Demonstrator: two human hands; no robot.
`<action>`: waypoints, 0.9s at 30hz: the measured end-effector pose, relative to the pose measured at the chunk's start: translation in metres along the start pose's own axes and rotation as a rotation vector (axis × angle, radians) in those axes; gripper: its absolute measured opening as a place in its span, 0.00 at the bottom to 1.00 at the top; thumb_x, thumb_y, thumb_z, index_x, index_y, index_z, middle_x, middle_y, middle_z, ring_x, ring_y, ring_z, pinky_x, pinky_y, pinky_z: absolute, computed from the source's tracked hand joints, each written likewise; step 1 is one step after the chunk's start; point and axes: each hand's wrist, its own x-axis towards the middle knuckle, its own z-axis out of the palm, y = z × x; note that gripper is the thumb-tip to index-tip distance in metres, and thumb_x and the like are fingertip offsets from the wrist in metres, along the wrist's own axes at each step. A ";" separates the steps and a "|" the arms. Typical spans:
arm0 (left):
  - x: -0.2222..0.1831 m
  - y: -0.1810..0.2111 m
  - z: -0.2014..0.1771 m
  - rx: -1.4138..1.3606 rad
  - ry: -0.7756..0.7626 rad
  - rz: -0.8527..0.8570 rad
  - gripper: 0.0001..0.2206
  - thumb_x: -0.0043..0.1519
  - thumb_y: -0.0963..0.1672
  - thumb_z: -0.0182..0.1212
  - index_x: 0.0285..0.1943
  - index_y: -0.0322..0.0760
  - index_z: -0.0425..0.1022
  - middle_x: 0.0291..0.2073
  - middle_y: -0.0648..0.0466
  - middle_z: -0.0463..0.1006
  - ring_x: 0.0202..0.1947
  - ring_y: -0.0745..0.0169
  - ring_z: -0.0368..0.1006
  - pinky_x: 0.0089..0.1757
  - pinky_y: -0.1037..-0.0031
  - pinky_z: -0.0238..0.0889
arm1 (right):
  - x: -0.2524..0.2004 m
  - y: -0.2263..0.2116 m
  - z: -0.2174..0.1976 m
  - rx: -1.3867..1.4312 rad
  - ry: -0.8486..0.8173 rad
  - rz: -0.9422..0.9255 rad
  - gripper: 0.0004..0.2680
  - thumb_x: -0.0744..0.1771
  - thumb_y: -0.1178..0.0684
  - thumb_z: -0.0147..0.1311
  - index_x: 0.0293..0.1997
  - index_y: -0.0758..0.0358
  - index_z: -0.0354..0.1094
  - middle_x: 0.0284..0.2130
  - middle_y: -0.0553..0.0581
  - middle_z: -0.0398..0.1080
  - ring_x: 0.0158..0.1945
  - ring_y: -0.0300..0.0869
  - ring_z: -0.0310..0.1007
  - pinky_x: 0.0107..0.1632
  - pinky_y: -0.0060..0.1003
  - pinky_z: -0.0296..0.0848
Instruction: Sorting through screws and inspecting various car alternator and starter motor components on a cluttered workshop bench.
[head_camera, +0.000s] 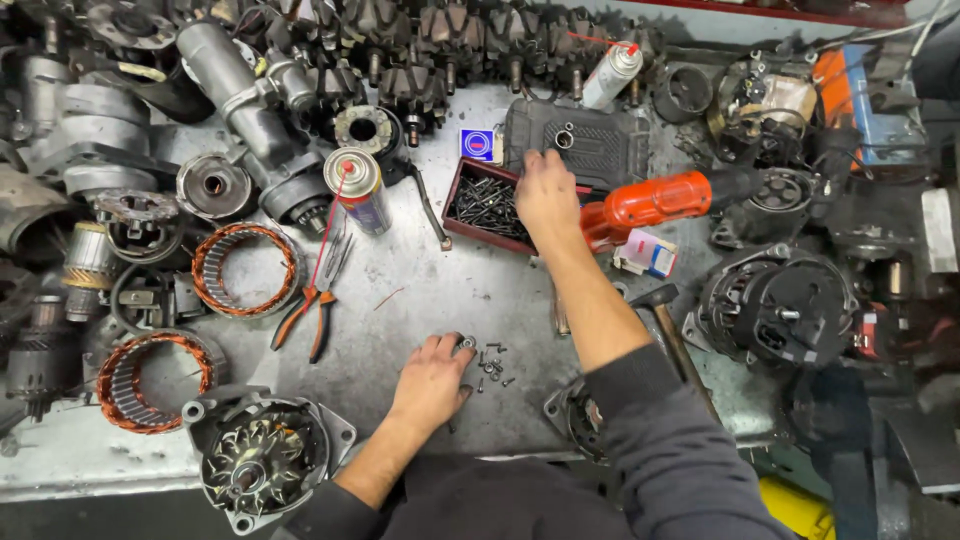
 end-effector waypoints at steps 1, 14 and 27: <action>0.001 -0.001 0.002 -0.007 0.011 0.002 0.27 0.44 0.46 0.77 0.55 0.41 0.76 0.58 0.48 0.70 0.57 0.45 0.66 0.52 0.57 0.63 | 0.005 0.012 0.020 -0.067 0.004 -0.040 0.08 0.65 0.58 0.55 0.47 0.65 0.69 0.41 0.67 0.70 0.44 0.61 0.73 0.47 0.55 0.74; 0.007 -0.002 -0.004 -0.073 0.057 0.000 0.23 0.48 0.47 0.74 0.53 0.39 0.76 0.55 0.47 0.71 0.56 0.45 0.67 0.52 0.57 0.63 | 0.034 0.027 0.048 -0.156 -0.067 0.149 0.06 0.67 0.58 0.48 0.43 0.66 0.69 0.41 0.71 0.72 0.43 0.65 0.74 0.45 0.58 0.75; -0.030 -0.019 -0.018 -0.218 0.177 -0.058 0.17 0.53 0.47 0.69 0.51 0.40 0.78 0.49 0.51 0.77 0.51 0.45 0.72 0.51 0.59 0.66 | 0.005 -0.023 -0.040 -0.089 -0.112 0.139 0.17 0.61 0.49 0.67 0.48 0.70 0.70 0.41 0.76 0.70 0.42 0.68 0.71 0.46 0.56 0.73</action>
